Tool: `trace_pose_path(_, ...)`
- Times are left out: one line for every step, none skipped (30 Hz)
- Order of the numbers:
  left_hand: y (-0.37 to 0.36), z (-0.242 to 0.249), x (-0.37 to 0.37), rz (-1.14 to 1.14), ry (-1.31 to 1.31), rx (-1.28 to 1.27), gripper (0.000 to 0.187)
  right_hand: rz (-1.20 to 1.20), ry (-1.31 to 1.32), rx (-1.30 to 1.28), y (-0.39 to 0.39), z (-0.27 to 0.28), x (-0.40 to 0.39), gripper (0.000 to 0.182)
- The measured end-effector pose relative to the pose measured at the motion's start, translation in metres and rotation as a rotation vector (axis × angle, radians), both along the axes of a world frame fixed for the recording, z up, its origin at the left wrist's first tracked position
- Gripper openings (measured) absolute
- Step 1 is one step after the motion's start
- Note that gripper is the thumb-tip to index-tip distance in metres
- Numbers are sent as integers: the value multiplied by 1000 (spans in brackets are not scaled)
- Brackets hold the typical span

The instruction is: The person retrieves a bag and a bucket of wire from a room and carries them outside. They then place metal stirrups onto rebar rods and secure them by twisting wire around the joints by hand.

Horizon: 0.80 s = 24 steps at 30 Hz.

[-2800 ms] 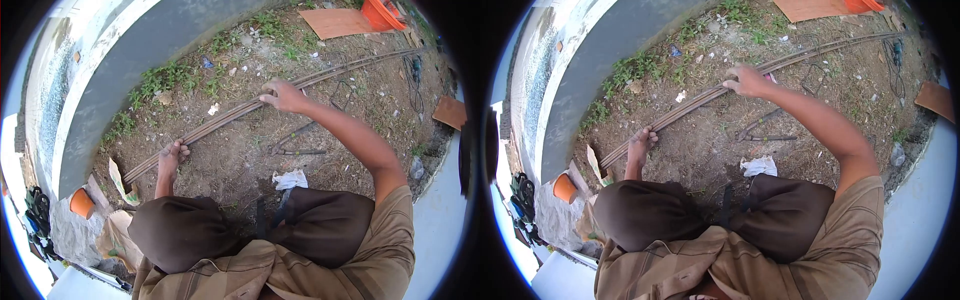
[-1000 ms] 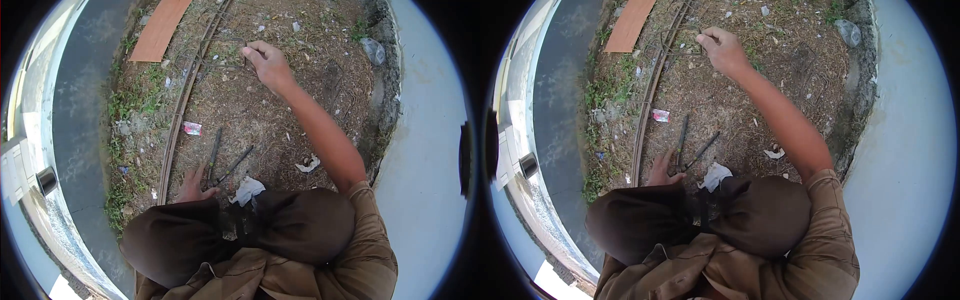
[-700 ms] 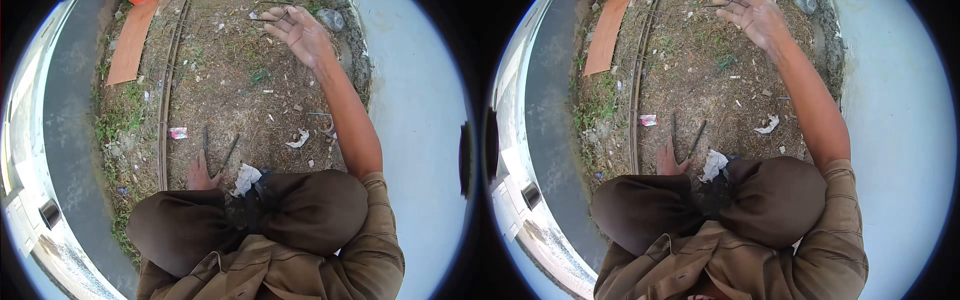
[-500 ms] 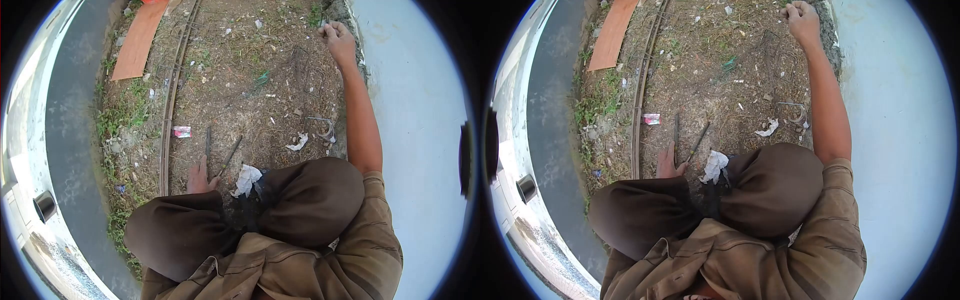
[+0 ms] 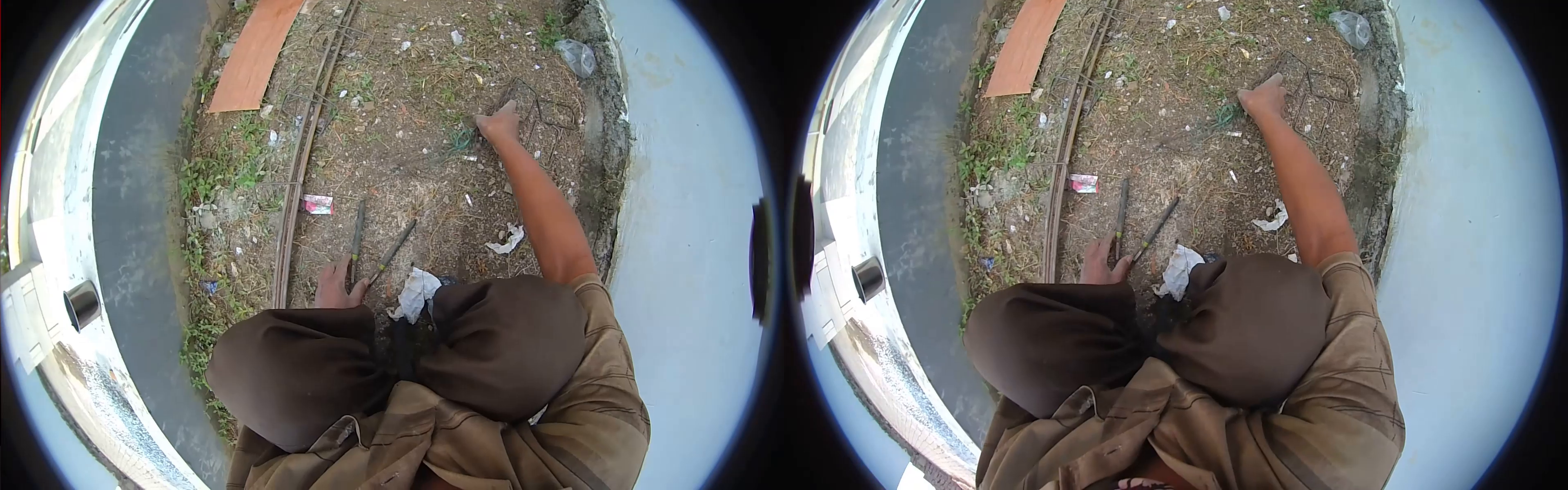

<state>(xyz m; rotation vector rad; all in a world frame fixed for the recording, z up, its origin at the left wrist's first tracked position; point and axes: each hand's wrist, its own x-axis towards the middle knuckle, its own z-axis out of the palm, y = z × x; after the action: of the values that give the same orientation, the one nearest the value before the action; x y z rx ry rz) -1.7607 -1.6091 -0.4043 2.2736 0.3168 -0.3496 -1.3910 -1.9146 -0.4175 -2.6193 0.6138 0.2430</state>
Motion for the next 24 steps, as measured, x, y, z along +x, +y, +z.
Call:
trace_pose_path(1, -1, 1, 8, 9, -2, 59, 43, -126, 27, -1, 3, 4, 79)
trace_pose_path(1, -3, 0, 17, 20, -6, 58, 84, -227, 89, -8, 10, 6, 68)
trace_pose_path(0, -6, -2, 33, -4, 5, 58, 126, -327, 152, -12, 31, 9, 59)
trace_pose_path(0, -11, -5, 49, -27, 16, 57, 137, -458, 122, -21, 41, 21, 51)
trace_pose_path(-1, -13, -10, 59, -45, 26, 57, 142, -584, 90, -36, 50, 36, 45)
trace_pose_path(-3, -13, -12, 66, -42, 37, 55, 240, -668, 163, -54, 70, 53, 40)
trace_pose_path(-5, -13, -11, 69, -46, 49, 54, 307, -774, 72, -75, 88, 76, 35)
trace_pose_path(-5, -12, -7, 73, -53, 62, 52, 280, -742, 265, -93, 108, 95, 29)
trace_pose_path(-4, -12, -3, 65, -32, 50, 51, 288, -671, 280, -125, 126, 129, 33)
trace_pose_path(-3, -10, -1, 60, -8, 37, 51, 297, -596, 297, -154, 146, 159, 39)
trace_pose_path(-2, -9, 0, 56, 19, 25, 50, 188, -458, 66, -176, 169, 180, 54)
trace_pose_path(-4, -10, 0, 47, 22, -4, 50, 82, -317, -160, -183, 189, 194, 70)
trace_pose_path(-5, -12, 2, 50, 20, -24, 50, 0, -499, -407, -170, 203, 187, 83)
trace_pose_path(2, -12, 2, 72, 18, -27, 49, -77, -685, -629, -145, 214, 170, 96)
trace_pose_path(5, -5, 3, 69, 46, -24, 49, 25, -754, -560, -130, 225, 158, 100)
trace_pose_path(5, 3, 6, 77, 72, -24, 49, 148, -882, -619, -113, 223, 143, 103)
trace_pose_path(4, 7, 4, 121, 50, -26, 49, 338, -1072, -669, -80, 215, 112, 89)
trace_pose_path(3, 12, 1, 157, 30, -32, 49, 543, -983, -359, -48, 209, 75, 72)
trace_pose_path(7, 17, -3, 189, 14, -99, 48, 558, -877, -141, 9, 198, 11, 55)
trace_pose_path(11, 22, -5, 208, -7, -170, 47, 697, -624, 92, 40, 176, -35, 46)
trace_pose_path(17, 24, -9, 219, -31, -245, 46, 893, -308, 266, 64, 151, -76, 46)
trace_pose_path(24, 23, -14, 211, -57, -262, 44, 1196, -152, 265, 84, 124, -116, 51)
trace_pose_path(32, 19, -20, 195, -80, -282, 42, 1356, 26, 257, 100, 101, -155, 55)
trace_pose_path(39, 19, -23, 170, -103, -307, 40, 1545, 144, 233, 112, 82, -183, 63)
